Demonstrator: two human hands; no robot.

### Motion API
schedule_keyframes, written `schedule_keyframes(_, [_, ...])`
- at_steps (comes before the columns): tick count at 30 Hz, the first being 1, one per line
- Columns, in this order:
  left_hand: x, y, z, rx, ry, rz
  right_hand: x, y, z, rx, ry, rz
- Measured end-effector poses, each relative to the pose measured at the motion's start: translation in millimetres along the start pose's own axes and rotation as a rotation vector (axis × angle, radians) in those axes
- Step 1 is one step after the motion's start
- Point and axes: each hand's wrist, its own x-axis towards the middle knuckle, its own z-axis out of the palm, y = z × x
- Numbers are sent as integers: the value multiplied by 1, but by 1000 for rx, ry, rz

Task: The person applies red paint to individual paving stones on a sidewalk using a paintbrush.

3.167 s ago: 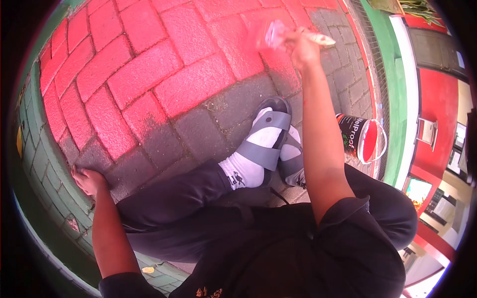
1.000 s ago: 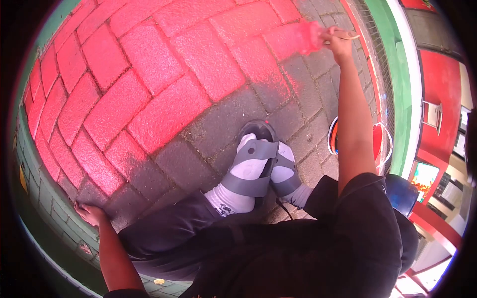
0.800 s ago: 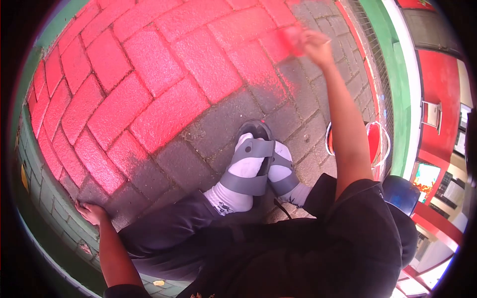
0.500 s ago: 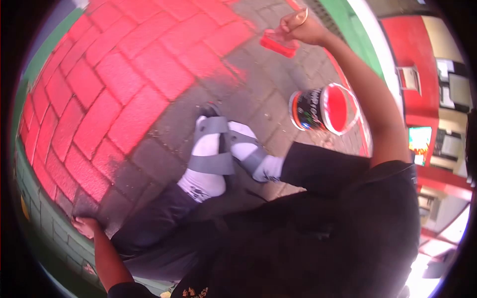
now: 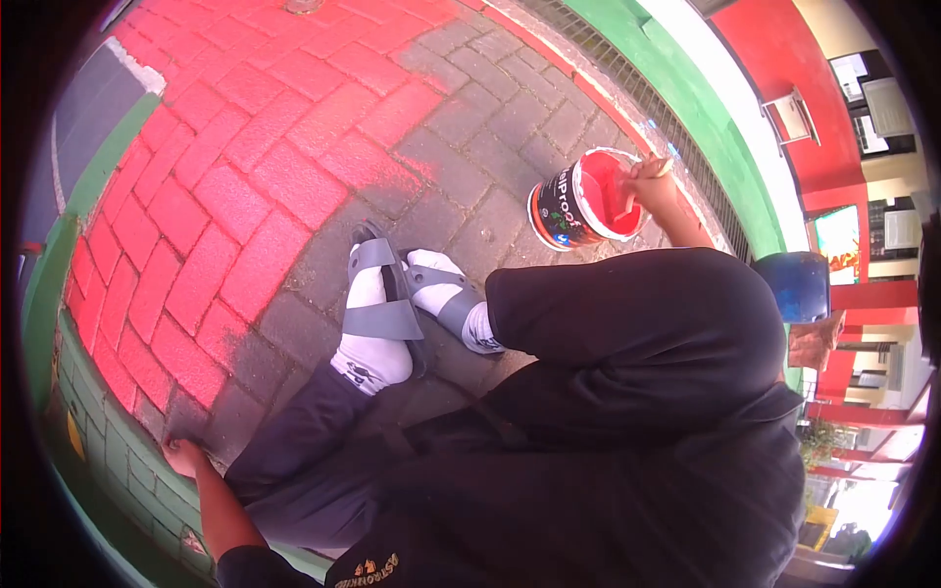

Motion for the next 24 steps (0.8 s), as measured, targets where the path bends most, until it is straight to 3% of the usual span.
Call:
schedule_keyframes(2, [0,3,0,12,255,43,0,16,14,38,59,39])
schedule_keyframes(5, [0,5,-5,-179,272,-12,-11,21,28,184,77,100])
schedule_keyframes(9, [-9,15,-20,-82,291,-96,-8,32,41,107,17,50])
schedule_keyframes(11, [-19,42,-40,-20,244,-339,-12,23,33,166,54,48])
schedule_keyframes(12, [-18,40,-39,-19,246,-339,-14,20,30,226,93,54])
schedule_keyframes(14, [-9,22,-25,-389,194,-404,-18,10,17,319,32,43])
schedule_keyframes(16, [-11,25,-28,-288,249,-389,-23,-2,2,411,-31,28])
schedule_keyframes(18, [-10,29,-29,-184,304,-379,-28,-10,-9,316,-277,179])
schedule_keyframes(24, [-10,28,-26,-205,265,-437,-28,-4,-26,270,-254,157])
